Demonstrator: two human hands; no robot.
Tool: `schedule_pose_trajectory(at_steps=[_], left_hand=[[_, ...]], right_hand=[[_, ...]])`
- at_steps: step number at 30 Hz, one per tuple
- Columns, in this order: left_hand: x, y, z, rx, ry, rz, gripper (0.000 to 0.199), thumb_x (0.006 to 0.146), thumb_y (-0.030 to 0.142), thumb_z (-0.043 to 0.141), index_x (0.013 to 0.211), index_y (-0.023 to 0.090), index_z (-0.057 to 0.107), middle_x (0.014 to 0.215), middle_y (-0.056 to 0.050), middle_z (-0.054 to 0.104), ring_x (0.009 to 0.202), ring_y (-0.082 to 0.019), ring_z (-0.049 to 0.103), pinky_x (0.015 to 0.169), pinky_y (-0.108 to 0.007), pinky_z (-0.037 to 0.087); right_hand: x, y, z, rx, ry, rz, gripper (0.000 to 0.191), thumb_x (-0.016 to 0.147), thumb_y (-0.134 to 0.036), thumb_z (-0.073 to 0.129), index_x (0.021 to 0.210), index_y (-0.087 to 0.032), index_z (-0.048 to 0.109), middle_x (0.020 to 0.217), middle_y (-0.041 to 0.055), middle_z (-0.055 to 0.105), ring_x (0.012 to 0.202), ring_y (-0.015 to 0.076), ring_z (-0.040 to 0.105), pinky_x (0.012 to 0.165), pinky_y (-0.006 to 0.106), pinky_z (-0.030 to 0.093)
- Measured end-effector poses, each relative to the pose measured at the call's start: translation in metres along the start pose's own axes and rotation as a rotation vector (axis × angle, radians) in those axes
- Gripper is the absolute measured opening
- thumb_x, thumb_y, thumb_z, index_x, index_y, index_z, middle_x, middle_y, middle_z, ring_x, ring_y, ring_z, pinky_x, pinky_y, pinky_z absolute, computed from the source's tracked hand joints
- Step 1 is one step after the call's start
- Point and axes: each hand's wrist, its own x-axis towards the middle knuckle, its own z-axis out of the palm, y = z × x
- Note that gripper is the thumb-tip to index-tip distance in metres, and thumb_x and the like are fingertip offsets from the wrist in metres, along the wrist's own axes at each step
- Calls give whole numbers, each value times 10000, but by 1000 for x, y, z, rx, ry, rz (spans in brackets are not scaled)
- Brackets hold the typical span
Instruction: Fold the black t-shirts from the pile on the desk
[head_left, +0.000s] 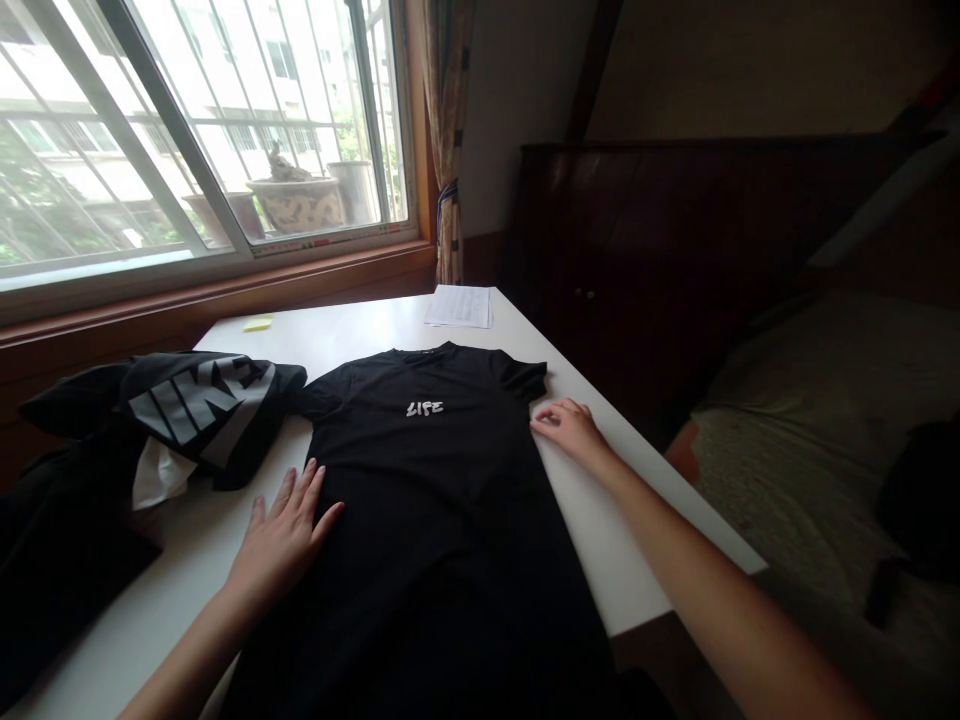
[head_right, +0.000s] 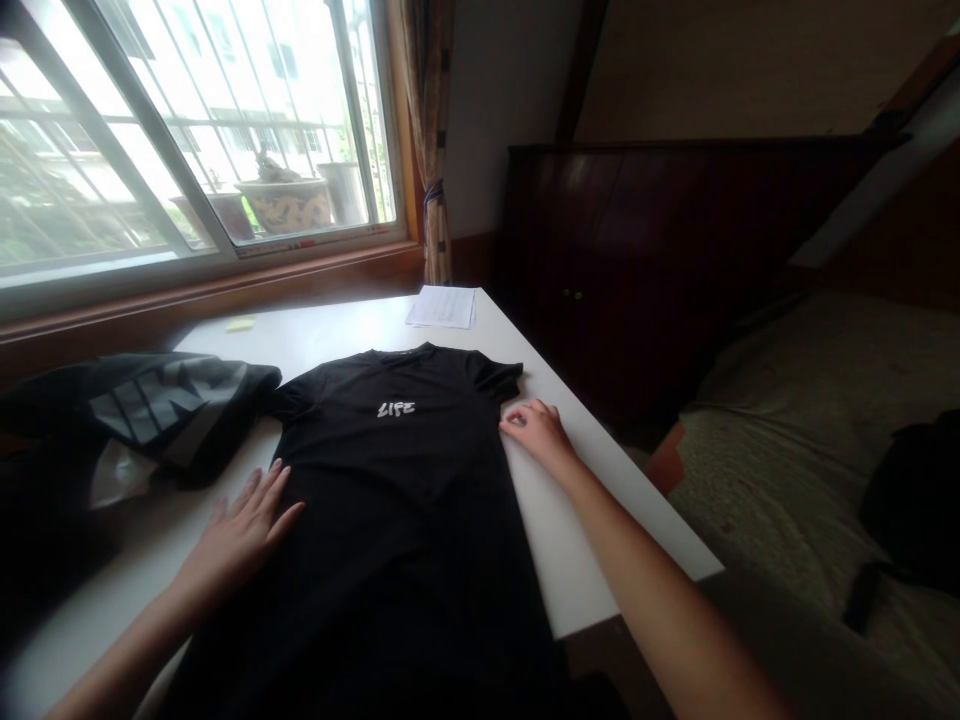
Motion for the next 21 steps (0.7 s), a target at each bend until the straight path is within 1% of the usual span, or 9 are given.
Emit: schedule_pose_trajectory(at_steps=[2,4,6,8,10,13,16,18,21], left_hand=[[-3,-3,-3,13,8,-6,708,1025,531,280,1615,144,223,1689,-82,139,1567,-358,80,1184,-665,237],[-2,-4,-8,19,36,2,719,1012,553,328,1605,149,273,1673,-98,226,1563,-370,99,1192,-670,215],[2,-3,-14,23,93,25,707,998,560,384,1579,157,352,1640,-118,326,1559,-375,127,1204,-660,198],[9,4,-21,23,169,74,649,991,532,434,1527,166,455,1613,-127,385,1555,-378,148,1215,-638,206],[18,17,-31,-4,243,169,561,992,481,468,1455,176,549,1601,-127,408,1550,-384,168,1217,-619,234],[27,51,-50,-111,300,381,441,991,384,515,1374,191,617,1551,-124,477,1524,-376,259,1205,-595,307],[28,97,-71,-246,253,677,376,961,287,581,1328,226,633,1434,-96,588,1451,-321,409,1181,-527,396],[26,129,-81,-319,192,855,396,945,321,630,1332,241,621,1401,-75,611,1414,-295,460,1162,-484,433],[23,174,-87,-385,147,1036,450,966,436,611,1373,245,589,1423,-72,602,1410,-277,470,1192,-471,396]], right_hand=[[8,-6,4,28,-52,20,258,817,-492,655,801,-248,738,881,37,713,875,233,630,943,419,405],[12,-10,6,51,-96,49,275,803,-515,658,775,-249,723,833,15,710,848,226,622,937,424,394],[15,-14,7,62,-122,72,284,783,-526,672,768,-247,719,824,10,712,851,225,620,934,421,388],[16,-17,7,59,-137,79,283,768,-525,685,768,-244,721,831,11,714,855,221,621,935,417,383],[16,-19,6,53,-148,77,272,766,-513,686,762,-243,721,836,9,716,849,215,623,938,415,381],[16,-22,4,32,-165,67,229,759,-471,686,732,-246,716,840,2,717,847,214,627,939,413,386],[20,-24,4,16,-177,85,152,736,-401,698,732,-253,729,851,1,726,876,224,635,939,407,400],[24,-24,4,30,-196,124,115,722,-368,711,746,-260,745,869,-1,740,897,232,644,943,406,412],[31,-20,3,61,-236,166,98,715,-360,733,762,-279,759,856,-18,759,904,238,659,927,396,443]])
